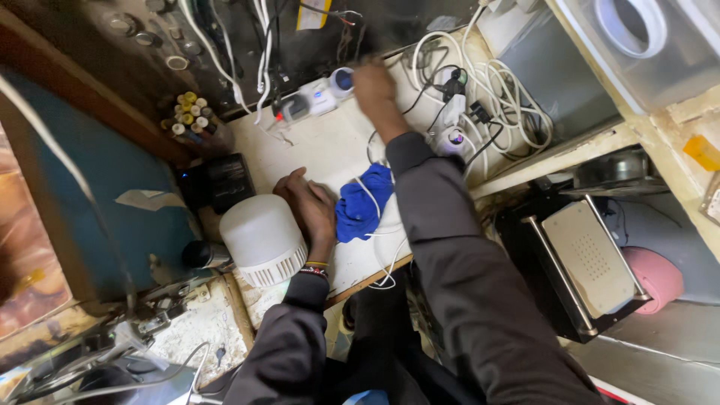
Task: The person cleans a cluttered workbench using a blue cloth. They wipe the surface, move a white fan, and organize various cables and power adapters. The person also handles a small black device and a container of small bottles during the cleaning process.
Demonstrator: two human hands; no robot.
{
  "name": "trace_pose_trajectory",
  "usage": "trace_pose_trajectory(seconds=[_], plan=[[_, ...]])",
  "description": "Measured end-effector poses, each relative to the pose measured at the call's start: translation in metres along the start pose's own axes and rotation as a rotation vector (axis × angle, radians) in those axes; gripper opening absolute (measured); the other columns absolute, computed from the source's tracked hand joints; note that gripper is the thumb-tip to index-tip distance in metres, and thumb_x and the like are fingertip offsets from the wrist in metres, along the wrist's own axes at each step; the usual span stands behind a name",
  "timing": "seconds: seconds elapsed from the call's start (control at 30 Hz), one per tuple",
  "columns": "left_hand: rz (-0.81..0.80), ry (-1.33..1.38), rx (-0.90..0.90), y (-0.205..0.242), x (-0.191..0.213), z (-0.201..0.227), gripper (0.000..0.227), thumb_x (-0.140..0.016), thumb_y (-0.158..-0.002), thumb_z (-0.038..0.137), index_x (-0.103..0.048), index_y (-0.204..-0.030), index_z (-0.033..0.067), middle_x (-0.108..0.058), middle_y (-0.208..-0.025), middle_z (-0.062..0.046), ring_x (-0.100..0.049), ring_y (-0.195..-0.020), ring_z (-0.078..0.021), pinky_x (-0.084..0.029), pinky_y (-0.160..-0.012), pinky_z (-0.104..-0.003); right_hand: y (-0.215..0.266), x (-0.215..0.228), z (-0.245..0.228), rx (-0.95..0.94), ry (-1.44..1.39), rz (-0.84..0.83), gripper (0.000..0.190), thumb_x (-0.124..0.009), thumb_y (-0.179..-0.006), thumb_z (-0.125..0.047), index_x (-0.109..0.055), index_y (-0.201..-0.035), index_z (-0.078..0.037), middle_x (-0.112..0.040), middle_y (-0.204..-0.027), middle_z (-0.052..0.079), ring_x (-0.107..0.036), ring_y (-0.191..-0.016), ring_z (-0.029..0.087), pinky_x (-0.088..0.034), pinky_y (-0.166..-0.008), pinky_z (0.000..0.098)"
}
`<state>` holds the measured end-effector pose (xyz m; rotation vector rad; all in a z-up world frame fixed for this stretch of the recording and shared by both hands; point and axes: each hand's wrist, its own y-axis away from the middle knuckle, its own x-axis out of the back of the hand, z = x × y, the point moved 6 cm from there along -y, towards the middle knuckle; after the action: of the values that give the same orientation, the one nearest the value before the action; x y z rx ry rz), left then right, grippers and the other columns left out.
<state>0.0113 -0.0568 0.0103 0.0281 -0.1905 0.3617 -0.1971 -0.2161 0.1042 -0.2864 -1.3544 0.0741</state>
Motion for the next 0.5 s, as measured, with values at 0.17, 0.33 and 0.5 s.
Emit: trace_pose_trajectory(seconds=[0.17, 0.33, 0.5], plan=[[-0.024, 0.132, 0.281, 0.005, 0.006, 0.025, 0.026, -0.042, -0.087, 0.011, -0.066, -0.098, 0.0088, -0.054, -0.105, -0.005, -0.06, -0.099, -0.0218, -0.046, -0.093, -0.03, 0.006, 0.005, -0.026, -0.015, -0.047, -0.005, 0.038, -0.045, -0.094, -0.015, -0.073, -0.118, -0.022, -0.068, -0.111, 0.01, -0.058, -0.108, 0.034, -0.048, -0.094, 0.0417], [0.001, 0.37, 0.393, 0.005, -0.002, 0.014, 0.018, -0.042, -0.088, 0.01, -0.059, -0.092, 0.0058, -0.052, -0.103, -0.003, -0.06, -0.095, -0.0161, -0.047, -0.086, -0.024, 0.001, 0.02, -0.014, -0.098, -0.093, 0.042, 0.021, -0.061, -0.085, -0.003, -0.08, -0.09, -0.011, -0.074, -0.096, 0.013, -0.073, -0.079, 0.034, -0.061, -0.065, 0.0476], [-0.027, 0.353, 0.237, -0.006, -0.007, -0.014, 0.018, -0.045, -0.085, 0.008, -0.058, -0.097, 0.0046, -0.058, -0.099, -0.004, -0.062, -0.092, -0.0171, -0.049, -0.083, -0.024, 0.015, 0.016, -0.014, 0.013, -0.244, -0.028, 0.039, -0.055, -0.084, 0.006, -0.065, -0.119, -0.007, -0.07, -0.105, 0.018, -0.066, -0.099, 0.038, -0.058, -0.076, 0.05]])
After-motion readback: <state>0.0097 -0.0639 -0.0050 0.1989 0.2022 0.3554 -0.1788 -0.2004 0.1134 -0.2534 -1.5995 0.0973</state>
